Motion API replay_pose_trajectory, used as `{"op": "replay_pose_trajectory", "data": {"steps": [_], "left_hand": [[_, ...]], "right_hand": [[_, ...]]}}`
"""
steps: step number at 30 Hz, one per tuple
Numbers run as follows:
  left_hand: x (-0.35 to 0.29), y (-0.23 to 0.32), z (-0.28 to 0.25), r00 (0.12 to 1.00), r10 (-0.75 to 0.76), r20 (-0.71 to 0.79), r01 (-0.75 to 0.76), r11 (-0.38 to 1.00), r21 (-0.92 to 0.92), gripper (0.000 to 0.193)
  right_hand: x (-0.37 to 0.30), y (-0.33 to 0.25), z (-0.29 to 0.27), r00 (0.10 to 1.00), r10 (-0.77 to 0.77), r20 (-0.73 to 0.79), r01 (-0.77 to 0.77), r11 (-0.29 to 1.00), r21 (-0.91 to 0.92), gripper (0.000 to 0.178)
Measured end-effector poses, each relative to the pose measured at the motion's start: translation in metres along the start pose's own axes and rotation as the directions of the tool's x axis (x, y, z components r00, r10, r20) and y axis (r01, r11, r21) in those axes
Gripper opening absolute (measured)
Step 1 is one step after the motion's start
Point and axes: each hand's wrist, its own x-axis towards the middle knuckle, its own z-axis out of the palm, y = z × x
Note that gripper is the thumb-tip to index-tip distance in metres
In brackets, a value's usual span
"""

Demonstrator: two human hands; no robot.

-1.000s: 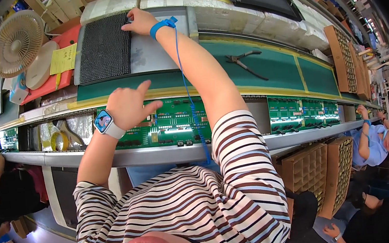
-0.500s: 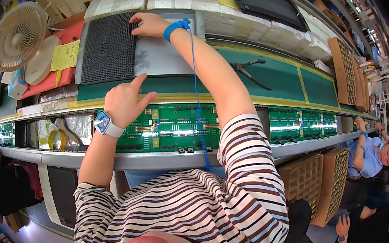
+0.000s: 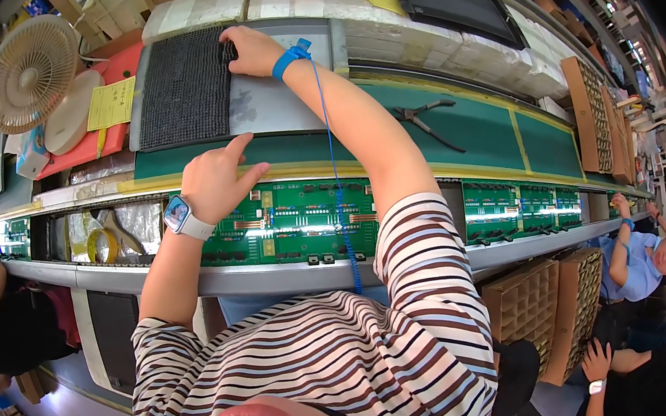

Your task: Insert electronic components into a printed circuit board on an assembly line.

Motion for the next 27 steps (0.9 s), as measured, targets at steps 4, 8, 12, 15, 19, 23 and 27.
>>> {"op": "replay_pose_trajectory", "data": {"steps": [4, 8, 12, 15, 19, 23, 27], "left_hand": [[0.002, -0.006, 0.005, 0.995, 0.018, -0.096, -0.022, 0.999, -0.032, 0.054], [0.017, -0.013, 0.01, 0.881, 0.018, -0.474, -0.057, 0.996, -0.067, 0.067], [0.021, -0.01, 0.003, 0.871, -0.125, -0.474, 0.018, 0.974, -0.225, 0.067], [0.018, 0.017, -0.002, 0.932, -0.119, -0.342, 0.032, 0.968, -0.25, 0.046], [0.021, 0.026, 0.011, 0.877, 0.056, -0.477, -0.157, 0.972, -0.173, 0.031], [0.021, 0.032, 0.009, 0.898, 0.072, -0.433, -0.153, 0.976, -0.155, 0.024], [0.017, 0.015, 0.0, 0.978, -0.121, -0.172, -0.037, 0.705, -0.708, 0.02]], "right_hand": [[-0.006, 0.003, -0.006, 0.992, 0.093, -0.082, -0.088, 0.994, 0.061, 0.054], [-0.033, -0.03, -0.04, 0.98, 0.187, -0.07, -0.172, 0.968, 0.182, 0.059], [-0.081, -0.101, -0.063, 0.984, 0.16, 0.075, -0.176, 0.931, 0.319, 0.063], [-0.108, -0.133, -0.077, 0.973, 0.227, 0.037, -0.23, 0.943, 0.242, 0.062], [-0.129, -0.145, -0.092, 0.95, 0.311, -0.038, -0.295, 0.929, 0.222, 0.064], [-0.135, -0.153, -0.103, 0.908, 0.404, 0.113, -0.418, 0.892, 0.171, 0.068], [-0.141, -0.158, -0.099, 0.942, 0.327, 0.078, -0.335, 0.895, 0.295, 0.061]]}}
